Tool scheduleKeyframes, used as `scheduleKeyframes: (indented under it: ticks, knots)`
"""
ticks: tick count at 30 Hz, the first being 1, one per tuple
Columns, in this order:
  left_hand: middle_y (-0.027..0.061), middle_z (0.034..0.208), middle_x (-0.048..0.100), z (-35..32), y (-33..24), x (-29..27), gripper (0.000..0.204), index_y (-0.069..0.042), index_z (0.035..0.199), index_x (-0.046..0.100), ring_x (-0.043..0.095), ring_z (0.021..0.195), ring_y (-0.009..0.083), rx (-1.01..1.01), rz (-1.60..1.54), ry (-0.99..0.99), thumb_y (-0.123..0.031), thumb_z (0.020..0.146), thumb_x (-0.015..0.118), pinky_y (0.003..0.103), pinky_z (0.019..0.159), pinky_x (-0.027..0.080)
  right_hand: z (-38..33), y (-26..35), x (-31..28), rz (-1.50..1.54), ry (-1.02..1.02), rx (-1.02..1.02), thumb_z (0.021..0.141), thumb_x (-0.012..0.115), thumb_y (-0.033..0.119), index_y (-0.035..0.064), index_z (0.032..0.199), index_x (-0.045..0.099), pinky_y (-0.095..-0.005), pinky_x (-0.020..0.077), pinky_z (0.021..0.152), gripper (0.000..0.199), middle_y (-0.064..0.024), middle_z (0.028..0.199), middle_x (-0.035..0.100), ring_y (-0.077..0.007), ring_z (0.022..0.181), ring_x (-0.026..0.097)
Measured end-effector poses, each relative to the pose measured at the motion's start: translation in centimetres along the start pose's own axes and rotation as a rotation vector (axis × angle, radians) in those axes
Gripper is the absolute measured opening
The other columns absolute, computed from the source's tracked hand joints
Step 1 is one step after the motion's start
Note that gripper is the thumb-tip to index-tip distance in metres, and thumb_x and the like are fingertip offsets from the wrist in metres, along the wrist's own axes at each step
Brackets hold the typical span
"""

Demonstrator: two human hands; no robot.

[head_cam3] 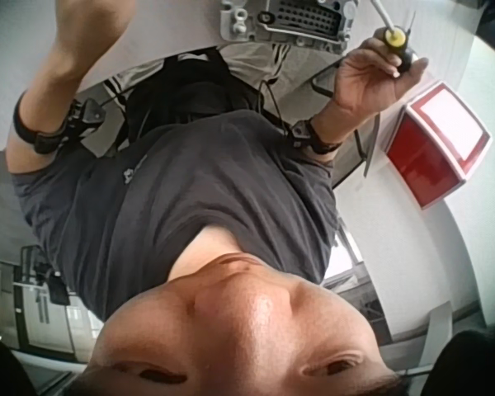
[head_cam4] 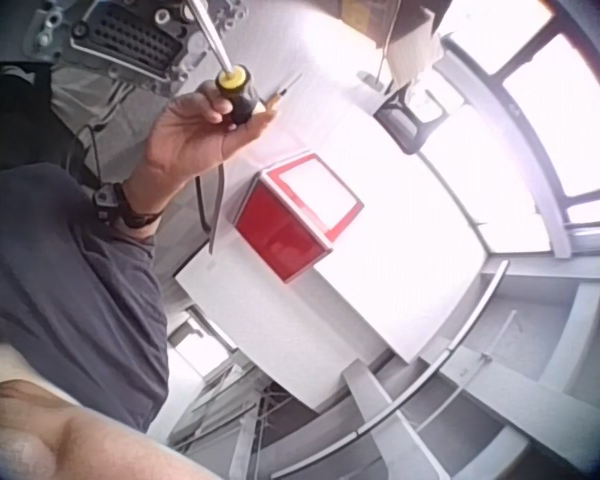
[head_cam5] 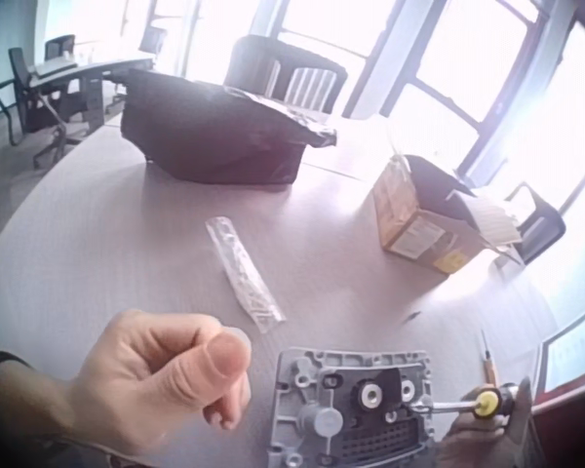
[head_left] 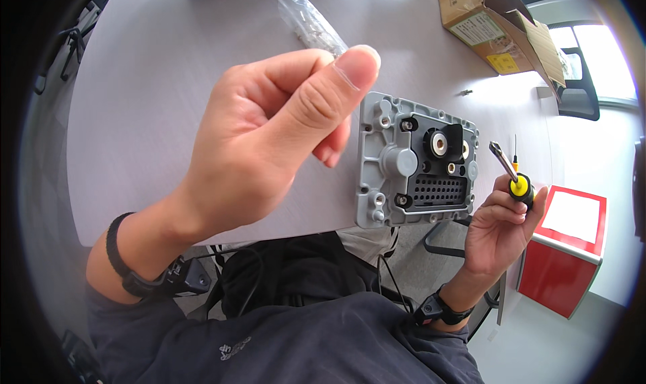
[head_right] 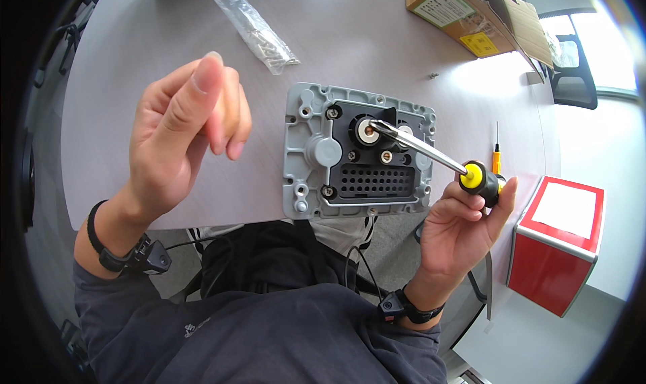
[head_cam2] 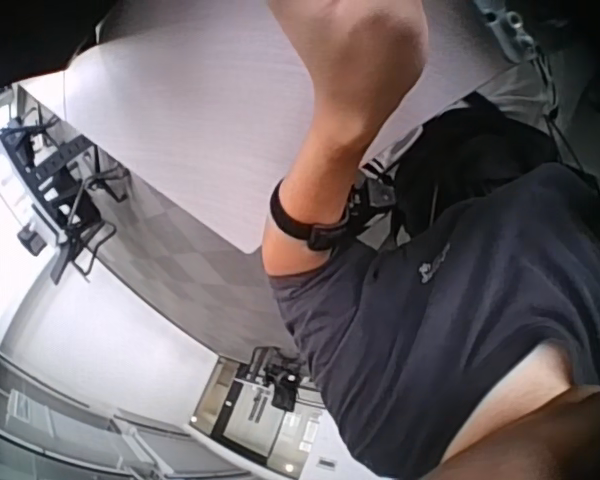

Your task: The person uses a screwdriver to remove several screws from the underside of an electrical component after removing it from a shipping box and a plastic bag.

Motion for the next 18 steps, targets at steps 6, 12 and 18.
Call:
scheduleKeyframes:
  ticks: [6,12,18]
  knots:
    - [0.0080,0.071,0.058,-0.2,-0.4,0.2,0.043,-0.002,0.069,0.056,0.052,0.062,0.0112,0.000,0.077,0.119,-0.030,0.101,0.047,0.024,0.057,0.041,-0.1,-0.3,0.0,0.000,-0.014,0.010,0.095,0.060,0.025,-0.0125,0.101,0.054,-0.0145,0.0582,0.062,0.039,-0.0131,0.090,0.053,-0.0108,0.070,0.059]
    - [0.0107,0.080,0.062,-0.4,-0.1,1.0,0.028,0.004,0.089,0.065,0.058,0.071,0.0133,0.053,0.084,0.186,-0.023,0.096,0.059,0.025,0.064,0.047,-0.5,-0.8,0.1,-0.047,-0.040,-0.033,0.095,0.056,0.028,-0.0079,0.102,0.043,-0.0167,0.0530,0.052,0.039,-0.0159,0.101,0.053,-0.0122,0.066,0.059]
    - [0.0122,0.081,0.064,-0.5,-0.2,1.2,0.029,0.005,0.090,0.064,0.061,0.071,0.0146,-0.150,-0.136,0.263,-0.022,0.096,0.057,0.026,0.063,0.050,-0.9,-0.8,0.5,-0.155,0.040,-0.061,0.093,0.057,0.018,-0.0033,0.111,0.038,-0.0205,0.0521,0.058,0.034,-0.0143,0.102,0.050,-0.0136,0.068,0.055]
Point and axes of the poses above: each hand's wrist, its own z-axis towards the middle knuckle, its own x-axis out of the palm, y = z × x, the point moved 2 cm from there along z, towards the middle knuckle
